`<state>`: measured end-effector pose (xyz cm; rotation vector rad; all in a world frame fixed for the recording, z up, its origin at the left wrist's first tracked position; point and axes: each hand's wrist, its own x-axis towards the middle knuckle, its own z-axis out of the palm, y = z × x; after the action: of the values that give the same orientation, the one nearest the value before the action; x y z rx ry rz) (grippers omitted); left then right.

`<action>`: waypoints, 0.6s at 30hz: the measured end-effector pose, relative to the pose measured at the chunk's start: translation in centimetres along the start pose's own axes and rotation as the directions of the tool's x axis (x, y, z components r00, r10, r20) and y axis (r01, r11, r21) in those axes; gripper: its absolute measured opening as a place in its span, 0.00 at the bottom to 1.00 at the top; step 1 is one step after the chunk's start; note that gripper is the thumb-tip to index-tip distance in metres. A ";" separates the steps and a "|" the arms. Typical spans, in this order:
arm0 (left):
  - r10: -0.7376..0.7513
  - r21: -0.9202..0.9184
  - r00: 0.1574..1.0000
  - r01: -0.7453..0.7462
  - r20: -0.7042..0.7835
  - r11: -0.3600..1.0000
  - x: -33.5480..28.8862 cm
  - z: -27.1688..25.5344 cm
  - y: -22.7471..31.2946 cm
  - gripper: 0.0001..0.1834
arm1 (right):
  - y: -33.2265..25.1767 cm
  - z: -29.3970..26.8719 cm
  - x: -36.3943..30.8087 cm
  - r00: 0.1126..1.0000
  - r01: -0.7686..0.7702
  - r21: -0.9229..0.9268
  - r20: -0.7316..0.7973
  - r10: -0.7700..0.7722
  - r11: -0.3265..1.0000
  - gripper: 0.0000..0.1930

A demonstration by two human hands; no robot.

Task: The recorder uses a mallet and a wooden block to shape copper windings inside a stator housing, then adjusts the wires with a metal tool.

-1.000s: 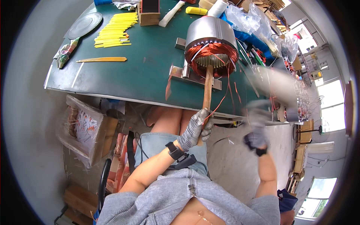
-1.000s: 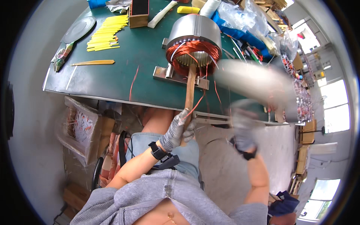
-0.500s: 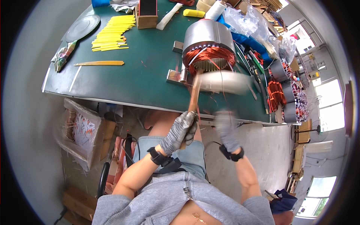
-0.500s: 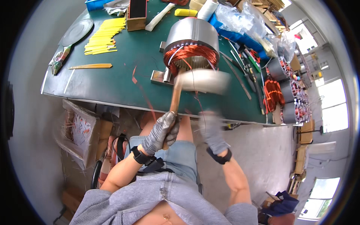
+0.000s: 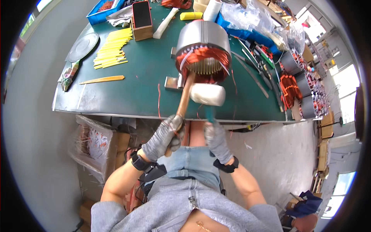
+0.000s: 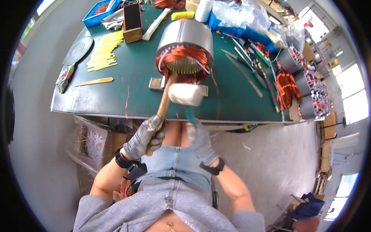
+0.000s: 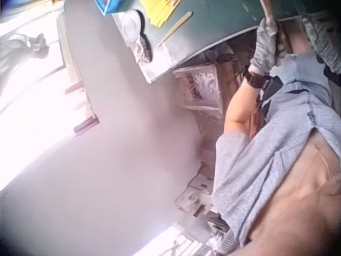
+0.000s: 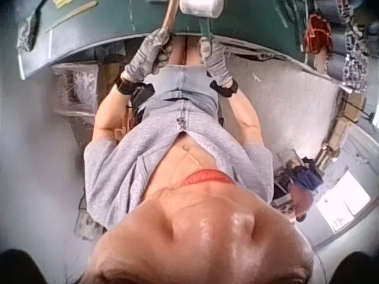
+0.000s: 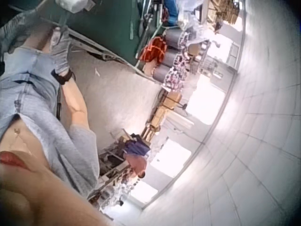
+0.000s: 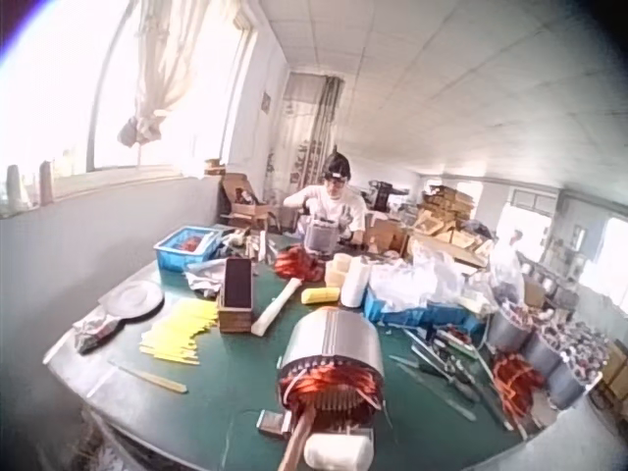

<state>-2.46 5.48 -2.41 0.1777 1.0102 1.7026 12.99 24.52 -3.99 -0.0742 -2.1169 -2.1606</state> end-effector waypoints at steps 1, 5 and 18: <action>-0.020 0.019 1.000 0.020 -0.006 1.000 -0.9 0.4 0.3 0.19 | -3.3 0.3 -1.6 0.955 -0.126 0.815 -0.055 0.292 0.565 0.10; 0.013 0.239 0.995 0.011 -0.101 0.971 -3.0 2.8 3.0 0.20 | 9.7 3.8 0.2 0.700 -0.165 0.328 0.704 0.124 -0.930 0.17; -0.029 0.096 0.995 0.039 -0.097 0.995 -1.1 3.4 -0.3 0.20 | 5.0 2.6 1.3 0.890 -0.276 0.553 0.455 0.008 -0.786 0.09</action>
<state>0.11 6.39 -0.15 0.1427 1.1625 1.6444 12.16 27.00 1.17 -0.4656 -2.5189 1.2330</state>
